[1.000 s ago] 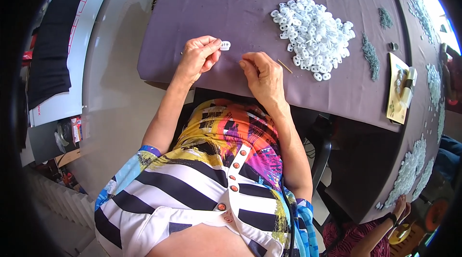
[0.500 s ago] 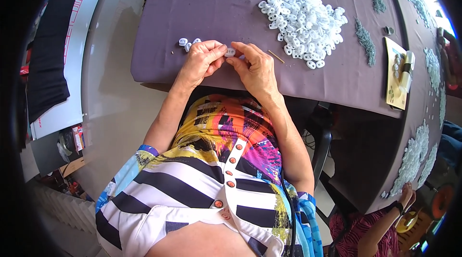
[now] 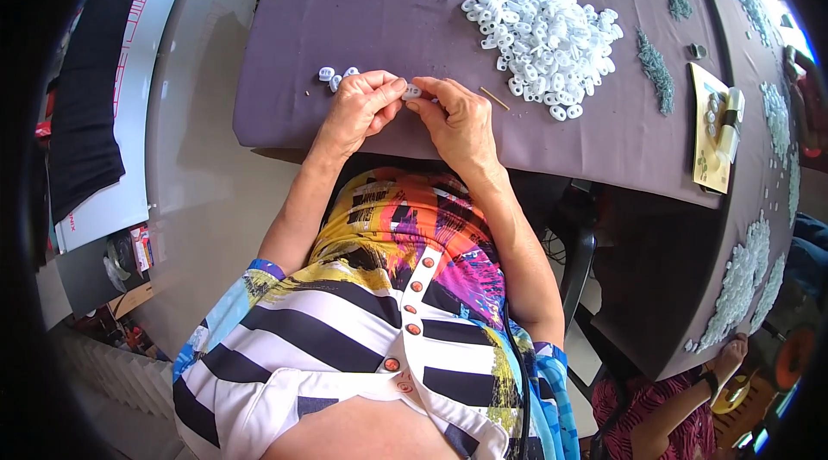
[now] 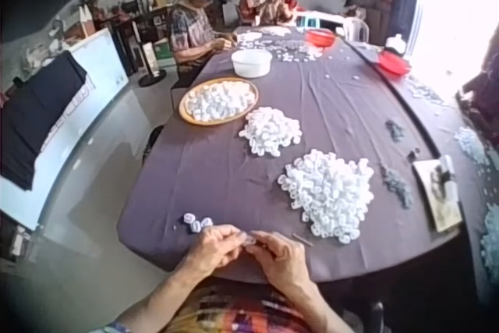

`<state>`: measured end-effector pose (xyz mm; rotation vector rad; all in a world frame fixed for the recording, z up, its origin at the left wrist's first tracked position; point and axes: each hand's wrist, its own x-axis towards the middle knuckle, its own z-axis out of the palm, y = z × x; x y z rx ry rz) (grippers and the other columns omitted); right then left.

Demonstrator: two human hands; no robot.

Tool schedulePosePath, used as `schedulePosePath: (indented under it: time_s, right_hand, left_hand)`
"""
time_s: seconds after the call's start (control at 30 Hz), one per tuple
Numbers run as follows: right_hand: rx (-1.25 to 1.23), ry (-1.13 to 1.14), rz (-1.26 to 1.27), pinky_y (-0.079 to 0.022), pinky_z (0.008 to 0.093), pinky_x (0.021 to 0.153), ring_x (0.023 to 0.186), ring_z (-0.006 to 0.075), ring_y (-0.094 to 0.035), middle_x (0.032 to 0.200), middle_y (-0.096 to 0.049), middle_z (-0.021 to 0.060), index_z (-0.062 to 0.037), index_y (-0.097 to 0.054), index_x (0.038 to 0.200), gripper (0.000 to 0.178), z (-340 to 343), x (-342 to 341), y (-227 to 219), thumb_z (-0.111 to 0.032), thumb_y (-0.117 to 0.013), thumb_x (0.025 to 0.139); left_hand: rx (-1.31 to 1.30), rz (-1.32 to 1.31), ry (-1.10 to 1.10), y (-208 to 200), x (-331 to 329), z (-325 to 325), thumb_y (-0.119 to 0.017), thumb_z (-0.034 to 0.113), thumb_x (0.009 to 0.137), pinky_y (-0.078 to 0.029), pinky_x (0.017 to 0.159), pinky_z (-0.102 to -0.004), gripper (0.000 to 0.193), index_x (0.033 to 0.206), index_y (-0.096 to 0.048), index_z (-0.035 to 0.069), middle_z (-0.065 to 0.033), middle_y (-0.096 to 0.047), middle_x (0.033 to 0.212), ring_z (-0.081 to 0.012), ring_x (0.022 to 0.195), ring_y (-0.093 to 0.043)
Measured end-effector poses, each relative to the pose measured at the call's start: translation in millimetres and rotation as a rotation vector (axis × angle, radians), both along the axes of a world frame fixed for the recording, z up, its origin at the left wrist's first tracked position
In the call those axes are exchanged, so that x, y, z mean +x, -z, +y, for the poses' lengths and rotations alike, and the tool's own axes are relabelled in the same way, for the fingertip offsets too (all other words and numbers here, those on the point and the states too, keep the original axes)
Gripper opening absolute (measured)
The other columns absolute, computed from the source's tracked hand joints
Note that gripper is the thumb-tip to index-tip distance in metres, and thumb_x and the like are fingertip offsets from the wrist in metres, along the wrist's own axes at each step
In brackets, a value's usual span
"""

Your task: The person assembles plastic cord locks by hand, inserting internal parts and pressing the components together. The person then moves a plate of plastic pieces closer onto the table and fits additional cord lock components together.

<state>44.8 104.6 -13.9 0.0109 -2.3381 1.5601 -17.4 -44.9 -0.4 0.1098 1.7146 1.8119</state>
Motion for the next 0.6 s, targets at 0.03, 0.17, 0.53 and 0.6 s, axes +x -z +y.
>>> schedulePosePath:
  time_s: [0.03,0.17,0.53,0.6]
  right_hand:
    - [0.001,0.000,0.001,-0.043,0.0221,0.050,0.051,0.0072,-0.052,0.071,-0.063,0.0036,-0.0031,-0.065,0.099,0.024,0.0,0.0,-0.7,-0.005,-0.069,0.075]
    - [-0.016,0.029,-0.001,-0.042,0.0218,0.050,0.051,0.0066,-0.049,0.070,-0.062,0.0035,-0.0027,-0.065,0.098,0.025,-2.4,0.4,-6.4,-0.005,-0.070,0.074]
    - [0.051,0.015,-0.018,-0.041,0.0238,0.052,0.053,0.0088,-0.048,0.063,-0.058,0.0032,-0.0021,-0.064,0.088,0.015,-4.0,1.4,-8.2,-0.006,-0.070,0.075]
    - [0.074,0.015,0.003,-0.041,0.0236,0.052,0.053,0.0088,-0.048,0.063,-0.058,0.0035,-0.0019,-0.064,0.088,0.014,-3.7,1.6,-8.0,-0.005,-0.069,0.075]
  left_hand:
    - [0.014,-0.004,-0.015,-0.2,0.2,0.0,-0.056,0.018,0.090,-0.022,0.033,-0.0152,0.018,0.080,-0.061,0.004,0.0034,-0.050,0.055,0.0002,0.038,-0.034]
    - [0.071,-0.026,-0.086,0.6,-1.0,-1.7,-0.057,0.017,0.089,-0.021,0.032,-0.0158,0.017,0.080,-0.061,0.003,0.0025,-0.051,0.055,-0.0005,0.037,-0.035]
    - [-0.034,0.041,-0.176,1.1,-9.0,-20.1,-0.058,0.017,0.089,-0.023,0.032,-0.0157,0.017,0.079,-0.061,0.003,0.0018,-0.051,0.053,-0.0008,0.038,-0.037]
    - [-0.084,0.085,-0.189,1.8,-10.9,-23.9,-0.058,0.017,0.089,-0.023,0.032,-0.0156,0.018,0.078,-0.061,0.003,0.0021,-0.051,0.053,-0.0006,0.038,-0.037]
